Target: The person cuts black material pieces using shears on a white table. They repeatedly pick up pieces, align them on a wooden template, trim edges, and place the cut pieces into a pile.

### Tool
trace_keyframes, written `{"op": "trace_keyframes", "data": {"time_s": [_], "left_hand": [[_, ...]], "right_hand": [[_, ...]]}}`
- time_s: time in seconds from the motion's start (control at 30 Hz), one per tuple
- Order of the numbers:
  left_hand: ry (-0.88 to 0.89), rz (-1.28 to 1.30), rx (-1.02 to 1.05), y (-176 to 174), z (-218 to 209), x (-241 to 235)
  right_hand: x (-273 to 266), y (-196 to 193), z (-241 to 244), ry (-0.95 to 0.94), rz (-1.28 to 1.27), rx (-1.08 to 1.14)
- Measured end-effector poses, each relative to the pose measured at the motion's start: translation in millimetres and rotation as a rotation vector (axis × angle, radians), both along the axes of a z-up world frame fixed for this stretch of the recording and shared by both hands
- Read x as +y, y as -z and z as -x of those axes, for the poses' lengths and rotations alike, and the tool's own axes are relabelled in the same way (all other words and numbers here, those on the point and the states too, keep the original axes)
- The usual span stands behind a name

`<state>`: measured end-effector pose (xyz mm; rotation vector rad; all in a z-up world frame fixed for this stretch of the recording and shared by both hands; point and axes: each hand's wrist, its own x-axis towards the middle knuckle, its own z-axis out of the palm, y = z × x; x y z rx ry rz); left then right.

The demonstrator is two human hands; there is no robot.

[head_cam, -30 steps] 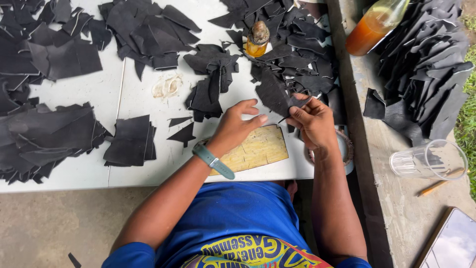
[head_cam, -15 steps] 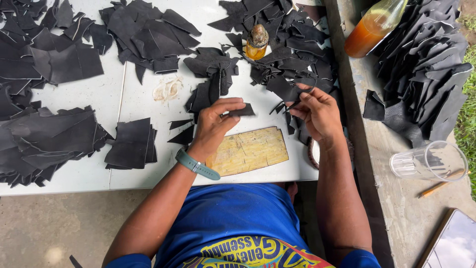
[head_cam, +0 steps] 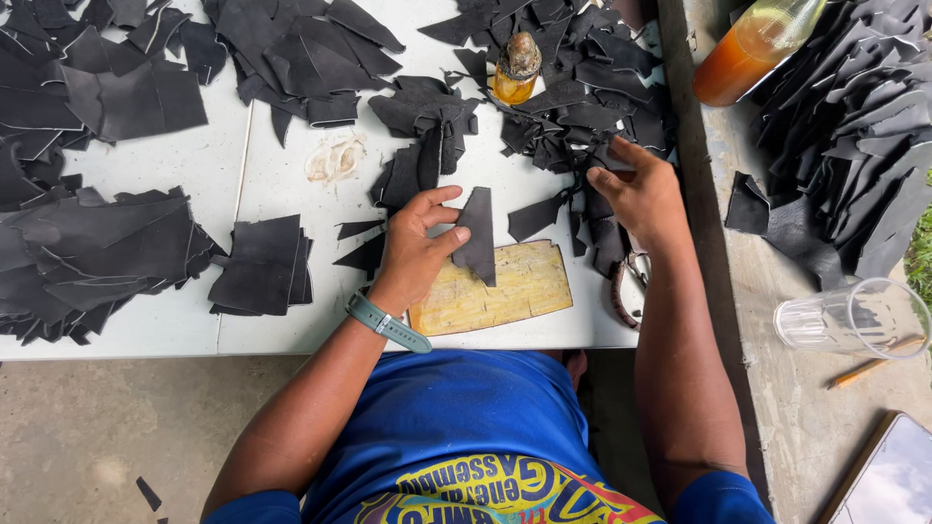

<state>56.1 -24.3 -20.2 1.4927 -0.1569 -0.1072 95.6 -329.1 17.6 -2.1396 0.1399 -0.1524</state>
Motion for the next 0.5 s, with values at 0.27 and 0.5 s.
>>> {"op": "trace_keyframes", "data": {"time_s": [0.27, 0.5], "left_hand": [[0.091, -0.015, 0.217, 6, 19, 20], [0.216, -0.355, 0.064, 6, 38, 30]], "right_hand": [[-57, 14, 34, 0.245, -0.104, -0.282], [-34, 3, 109, 0.23, 0.21, -0.035]]}}
